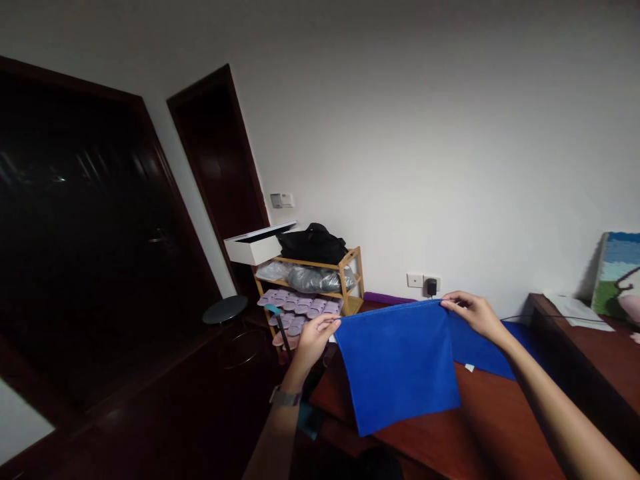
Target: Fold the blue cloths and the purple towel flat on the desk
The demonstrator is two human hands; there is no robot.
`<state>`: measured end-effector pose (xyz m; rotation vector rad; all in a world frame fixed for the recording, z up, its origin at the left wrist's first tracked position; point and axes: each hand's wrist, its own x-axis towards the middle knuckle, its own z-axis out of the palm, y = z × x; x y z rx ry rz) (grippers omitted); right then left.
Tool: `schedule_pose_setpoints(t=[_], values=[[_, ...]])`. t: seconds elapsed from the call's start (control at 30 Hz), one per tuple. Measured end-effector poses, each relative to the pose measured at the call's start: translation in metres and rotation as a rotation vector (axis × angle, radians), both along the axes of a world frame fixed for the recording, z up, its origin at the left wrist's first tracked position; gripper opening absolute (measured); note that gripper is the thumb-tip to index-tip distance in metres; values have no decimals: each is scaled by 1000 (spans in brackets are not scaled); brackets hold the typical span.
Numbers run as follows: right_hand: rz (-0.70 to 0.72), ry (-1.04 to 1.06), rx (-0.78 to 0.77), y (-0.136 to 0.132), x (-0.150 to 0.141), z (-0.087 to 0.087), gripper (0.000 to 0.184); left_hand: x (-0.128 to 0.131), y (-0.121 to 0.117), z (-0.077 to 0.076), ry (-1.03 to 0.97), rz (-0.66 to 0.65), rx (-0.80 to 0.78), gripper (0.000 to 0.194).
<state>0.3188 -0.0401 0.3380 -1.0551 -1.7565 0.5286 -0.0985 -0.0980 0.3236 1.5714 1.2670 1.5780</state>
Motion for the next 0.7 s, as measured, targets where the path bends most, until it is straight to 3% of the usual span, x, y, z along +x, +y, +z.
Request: schedule_pose_setpoints(t=[0.3, 0.43, 0.57, 0.7], values=[[-59, -99, 35, -36, 30, 5, 53, 18, -5, 4, -14, -153, -102, 36], [-50, -16, -145, -44, 38, -2, 57, 25, -9, -3, 5, -226, -177, 36], [17, 144, -299, -26, 32, -18, 60, 32, -3, -21, 23, -230, -178, 41], [23, 245, -376, 14, 4, -37, 59, 29, 12, -39, 1, -158, -147, 44]])
